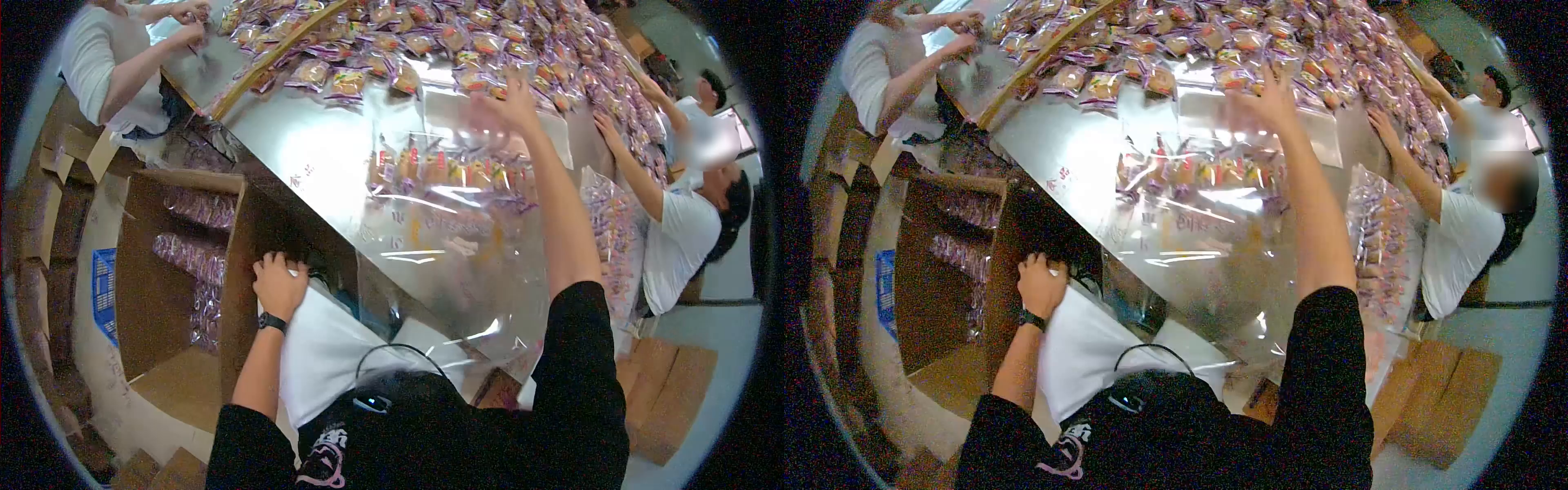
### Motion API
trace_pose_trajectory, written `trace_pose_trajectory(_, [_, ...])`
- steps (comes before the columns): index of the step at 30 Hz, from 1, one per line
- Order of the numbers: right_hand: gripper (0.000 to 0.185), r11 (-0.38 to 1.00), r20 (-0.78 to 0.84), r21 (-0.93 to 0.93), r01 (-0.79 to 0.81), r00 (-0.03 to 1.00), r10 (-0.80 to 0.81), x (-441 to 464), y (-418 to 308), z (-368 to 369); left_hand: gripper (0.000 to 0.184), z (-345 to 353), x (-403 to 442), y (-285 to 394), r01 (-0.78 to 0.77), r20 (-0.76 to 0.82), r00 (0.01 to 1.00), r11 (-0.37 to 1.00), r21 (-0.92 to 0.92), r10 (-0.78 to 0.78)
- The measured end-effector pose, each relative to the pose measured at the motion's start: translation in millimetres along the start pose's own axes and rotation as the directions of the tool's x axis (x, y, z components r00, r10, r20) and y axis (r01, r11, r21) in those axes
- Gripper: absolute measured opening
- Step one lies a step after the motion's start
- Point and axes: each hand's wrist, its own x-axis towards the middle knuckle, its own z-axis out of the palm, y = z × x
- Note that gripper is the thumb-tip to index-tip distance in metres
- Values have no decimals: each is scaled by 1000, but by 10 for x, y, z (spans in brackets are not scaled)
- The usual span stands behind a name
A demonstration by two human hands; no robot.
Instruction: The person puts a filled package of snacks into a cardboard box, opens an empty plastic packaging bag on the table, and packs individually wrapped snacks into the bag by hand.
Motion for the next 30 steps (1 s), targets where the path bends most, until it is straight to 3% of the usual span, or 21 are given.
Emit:
trace_pose_trajectory(4, [141, 972, 207, -145, -187, 954, 215, 441, -76, 332, 42, -30, 104, 79, 45, 30, 999, 999, -19, -44])
trace_pose_trajectory(8, [141, 962, 29, -265, -65, 997, 76, 764, -330, 421, 39, 21, 230, 166, 33, 16, 999, 999, 10, -33])
trace_pose_trajectory(15, [138, 949, 308, -314, 8, 947, 94, 1523, -264, 511, 38, 53, 325, 312, -14, 84, 996, 996, 91, 6])
trace_pose_trajectory(16, [131, 944, 306, -330, 9, 947, 97, 1542, -289, 522, 38, 35, 342, 348, -17, 87, 996, 996, 88, 10])
trace_pose_trajectory(19, [116, 912, 90, -410, -16, 994, 58, 1392, -361, 597, 44, -17, 355, 394, -64, 140, 989, 994, 93, 51])
trace_pose_trajectory(20, [96, 897, 0, -441, 24, 1000, -27, 1247, -430, 545, 44, -22, 381, 409, -54, 142, 989, 994, 99, 39])
trace_pose_trajectory(23, [72, 951, 106, -241, 192, 980, -170, 1322, -204, 436, 41, -24, 321, 394, -30, 148, 989, 992, 125, 11])
trace_pose_trajectory(24, [54, 989, -92, -96, 116, 988, -125, 1313, -168, 441, 39, -8, 311, 389, -26, 124, 992, 991, 128, 10])
trace_pose_trajectory(26, [50, 987, -46, -74, 140, 989, -144, 1231, -138, 227, 36, 58, 251, 369, -51, 10, 999, 988, 143, 50])
trace_pose_trajectory(28, [46, 981, -67, -81, 176, 981, -182, 1111, -192, 23, 36, 33, 190, 363, -24, 38, 999, 989, 144, 19])
trace_pose_trajectory(30, [48, 995, -95, -37, 92, 991, -95, 988, -289, -246, 36, 4, 136, 372, 1, 50, 999, 989, 146, -8])
